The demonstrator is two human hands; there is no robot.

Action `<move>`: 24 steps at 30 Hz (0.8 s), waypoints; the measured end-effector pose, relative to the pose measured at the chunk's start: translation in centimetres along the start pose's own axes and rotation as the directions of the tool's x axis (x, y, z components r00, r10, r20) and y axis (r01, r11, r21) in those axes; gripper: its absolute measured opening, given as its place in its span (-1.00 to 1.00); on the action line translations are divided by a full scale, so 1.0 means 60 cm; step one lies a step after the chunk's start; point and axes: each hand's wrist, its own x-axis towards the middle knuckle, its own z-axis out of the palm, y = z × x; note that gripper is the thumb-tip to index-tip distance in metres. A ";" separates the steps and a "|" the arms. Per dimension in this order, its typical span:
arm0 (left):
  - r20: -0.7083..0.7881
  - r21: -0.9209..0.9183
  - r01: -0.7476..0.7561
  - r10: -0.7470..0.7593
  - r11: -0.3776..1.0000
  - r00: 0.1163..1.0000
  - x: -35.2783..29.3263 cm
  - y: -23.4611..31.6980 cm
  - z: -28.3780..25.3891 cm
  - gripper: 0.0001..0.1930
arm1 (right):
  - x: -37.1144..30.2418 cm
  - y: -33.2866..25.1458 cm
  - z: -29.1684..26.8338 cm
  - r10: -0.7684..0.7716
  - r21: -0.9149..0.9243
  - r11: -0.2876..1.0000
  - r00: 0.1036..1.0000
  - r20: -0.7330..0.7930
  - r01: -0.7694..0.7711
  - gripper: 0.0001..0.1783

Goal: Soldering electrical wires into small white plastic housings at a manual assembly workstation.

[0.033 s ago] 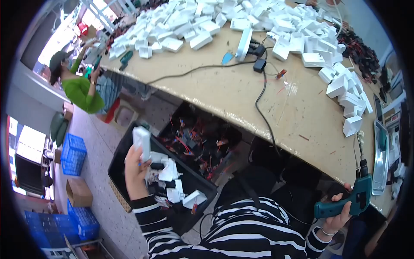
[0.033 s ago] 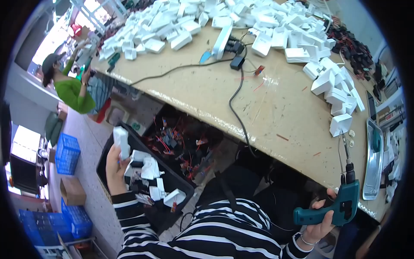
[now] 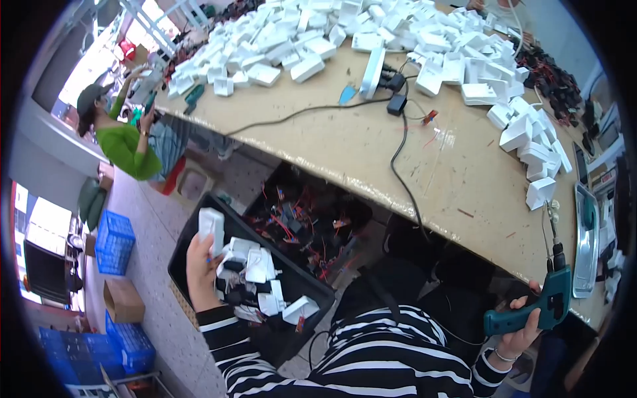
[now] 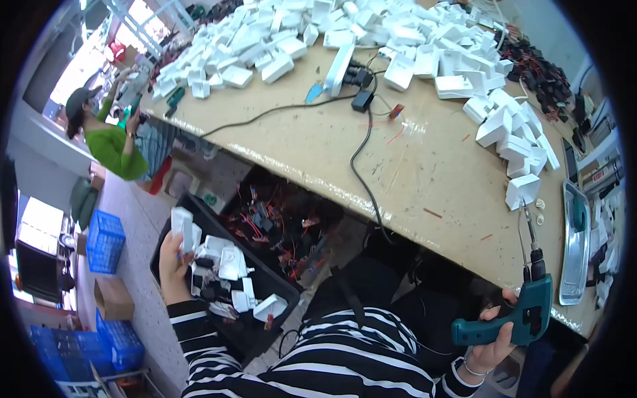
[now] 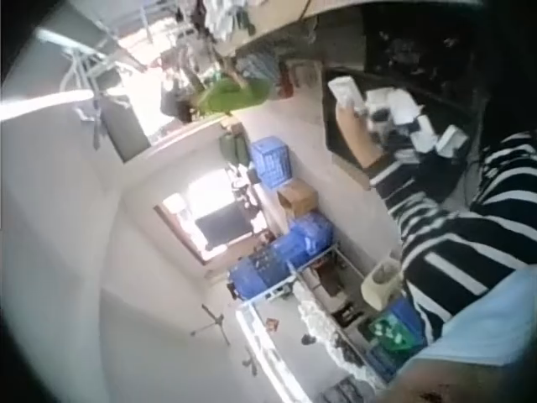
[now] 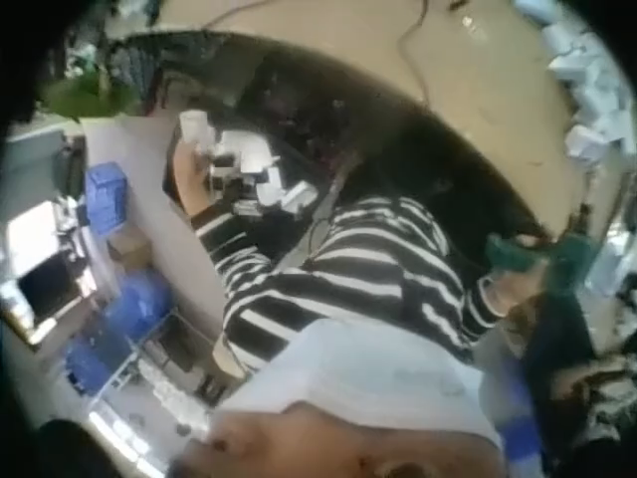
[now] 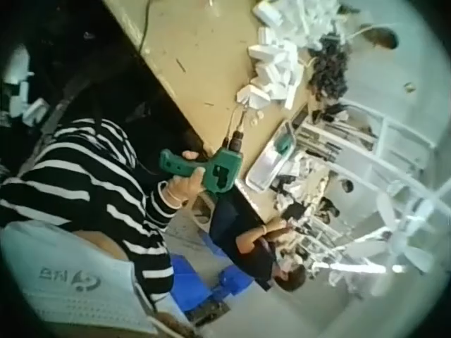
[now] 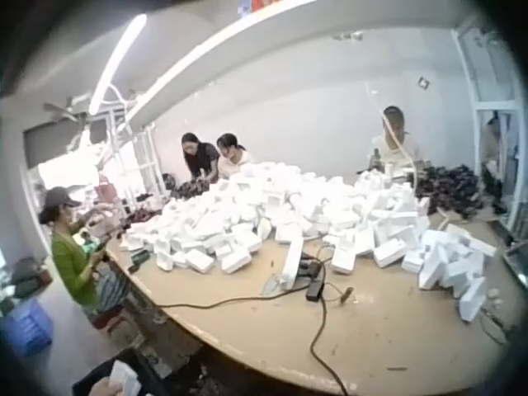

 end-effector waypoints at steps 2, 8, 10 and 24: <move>-0.003 0.126 0.021 -0.021 0.992 1.000 0.041 -0.024 -0.153 -0.73 | 0.005 -0.001 0.002 -0.045 -0.017 0.999 0.999 0.006 0.045 -0.38; -0.021 0.876 -0.056 0.153 0.479 0.988 0.107 0.016 -0.079 -0.36 | -0.001 -0.012 -0.003 -0.079 -0.011 0.997 0.992 -0.102 0.079 -0.37; 0.184 0.703 -0.325 0.279 0.632 0.942 0.122 0.059 0.000 -0.50 | 0.004 -0.008 0.006 -0.074 0.045 0.996 0.992 -0.100 0.079 -0.37; 0.866 0.349 -0.910 0.449 -0.225 0.221 0.153 0.170 0.889 -0.73 | 0.022 -0.012 0.001 -0.155 -0.109 0.985 0.960 -0.235 0.132 -0.33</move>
